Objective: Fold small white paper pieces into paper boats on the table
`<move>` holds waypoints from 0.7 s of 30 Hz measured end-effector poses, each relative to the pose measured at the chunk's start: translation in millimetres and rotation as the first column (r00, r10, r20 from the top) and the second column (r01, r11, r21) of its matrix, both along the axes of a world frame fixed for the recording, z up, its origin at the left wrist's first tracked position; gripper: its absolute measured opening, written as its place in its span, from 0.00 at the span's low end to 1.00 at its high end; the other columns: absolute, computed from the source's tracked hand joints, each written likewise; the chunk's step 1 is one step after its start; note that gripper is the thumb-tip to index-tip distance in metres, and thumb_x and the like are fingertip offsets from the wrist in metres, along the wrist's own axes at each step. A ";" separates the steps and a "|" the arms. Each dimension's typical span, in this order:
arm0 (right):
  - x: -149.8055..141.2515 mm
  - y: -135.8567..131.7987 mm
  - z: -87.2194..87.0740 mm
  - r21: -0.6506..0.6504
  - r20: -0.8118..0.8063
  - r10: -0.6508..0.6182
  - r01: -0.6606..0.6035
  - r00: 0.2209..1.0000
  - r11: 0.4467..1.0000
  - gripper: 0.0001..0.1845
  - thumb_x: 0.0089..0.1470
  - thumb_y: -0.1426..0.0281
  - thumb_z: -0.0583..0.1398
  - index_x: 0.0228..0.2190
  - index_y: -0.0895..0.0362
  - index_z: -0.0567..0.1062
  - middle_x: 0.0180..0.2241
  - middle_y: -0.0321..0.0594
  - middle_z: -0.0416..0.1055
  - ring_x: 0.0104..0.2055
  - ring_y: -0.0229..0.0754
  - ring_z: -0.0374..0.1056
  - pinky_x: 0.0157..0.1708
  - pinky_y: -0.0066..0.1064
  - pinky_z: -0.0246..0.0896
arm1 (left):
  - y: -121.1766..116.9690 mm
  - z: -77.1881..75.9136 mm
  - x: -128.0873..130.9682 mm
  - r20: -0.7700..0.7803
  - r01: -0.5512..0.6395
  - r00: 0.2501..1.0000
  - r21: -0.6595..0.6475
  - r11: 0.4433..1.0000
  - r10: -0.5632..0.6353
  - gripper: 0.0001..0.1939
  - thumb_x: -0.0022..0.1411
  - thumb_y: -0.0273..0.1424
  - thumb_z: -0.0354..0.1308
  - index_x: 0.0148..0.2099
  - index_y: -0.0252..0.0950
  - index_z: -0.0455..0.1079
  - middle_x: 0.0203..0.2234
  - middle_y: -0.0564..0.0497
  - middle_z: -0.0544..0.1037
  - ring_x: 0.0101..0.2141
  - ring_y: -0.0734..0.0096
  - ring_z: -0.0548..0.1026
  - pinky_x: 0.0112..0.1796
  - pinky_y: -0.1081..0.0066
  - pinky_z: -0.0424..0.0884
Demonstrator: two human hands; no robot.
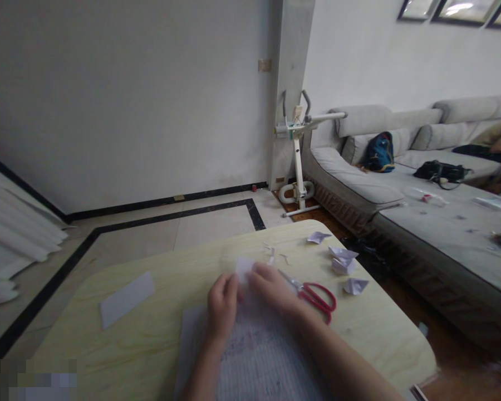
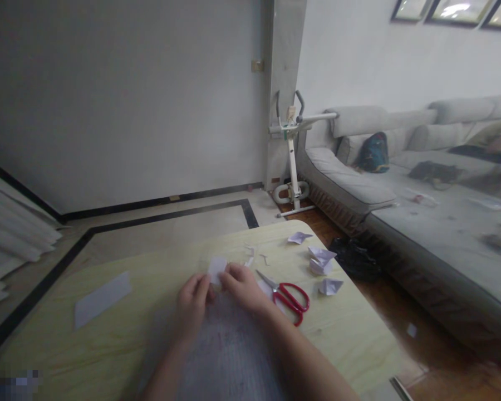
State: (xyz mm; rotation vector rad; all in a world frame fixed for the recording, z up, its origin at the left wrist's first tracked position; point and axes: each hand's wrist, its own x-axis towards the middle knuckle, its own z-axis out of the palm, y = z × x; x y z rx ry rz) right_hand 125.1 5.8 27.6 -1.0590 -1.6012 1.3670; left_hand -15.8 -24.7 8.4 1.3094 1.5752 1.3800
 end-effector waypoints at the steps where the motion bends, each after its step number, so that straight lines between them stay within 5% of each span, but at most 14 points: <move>1: 0.0 -0.4 0.5 -0.001 -0.005 0.032 -0.032 0.999 0.999 0.10 0.55 0.69 0.55 0.23 0.58 0.70 0.22 0.33 0.65 0.26 0.35 0.60 0.26 0.25 0.54 | 0.1 0.2 -0.2 -0.007 -0.006 1.000 -0.002 1.000 0.006 0.16 0.59 0.41 0.52 0.24 0.36 0.64 0.14 0.57 0.65 0.18 0.74 0.65 0.22 0.77 0.61; 4: -0.3 -1.0 0.4 0.009 -0.030 0.105 -0.104 0.994 0.994 0.10 0.55 0.70 0.54 0.24 0.58 0.71 0.23 0.33 0.66 0.26 0.35 0.61 0.27 0.25 0.55 | 0.0 -1.3 -0.4 0.009 -0.013 1.000 0.006 1.000 0.012 0.17 0.60 0.40 0.52 0.23 0.36 0.63 0.14 0.57 0.64 0.18 0.75 0.64 0.21 0.77 0.60; 13: -1.1 1.7 -3.1 -0.065 -0.148 0.060 -0.070 0.987 0.995 0.07 0.52 0.69 0.56 0.26 0.59 0.70 0.24 0.34 0.67 0.27 0.36 0.62 0.28 0.26 0.56 | -0.4 -3.2 2.4 0.129 0.097 0.987 -0.006 0.995 -0.096 0.13 0.59 0.40 0.55 0.31 0.35 0.67 0.18 0.57 0.66 0.20 0.77 0.64 0.21 0.79 0.60; 21: 1.2 5.3 -7.4 -0.064 -0.044 -0.146 0.143 0.988 0.988 0.09 0.52 0.65 0.57 0.26 0.59 0.70 0.24 0.33 0.65 0.27 0.36 0.61 0.26 0.24 0.55 | -0.3 -3.7 1.0 0.096 0.104 0.990 0.000 0.995 -0.103 0.12 0.57 0.39 0.56 0.30 0.34 0.67 0.18 0.56 0.67 0.21 0.75 0.66 0.22 0.78 0.62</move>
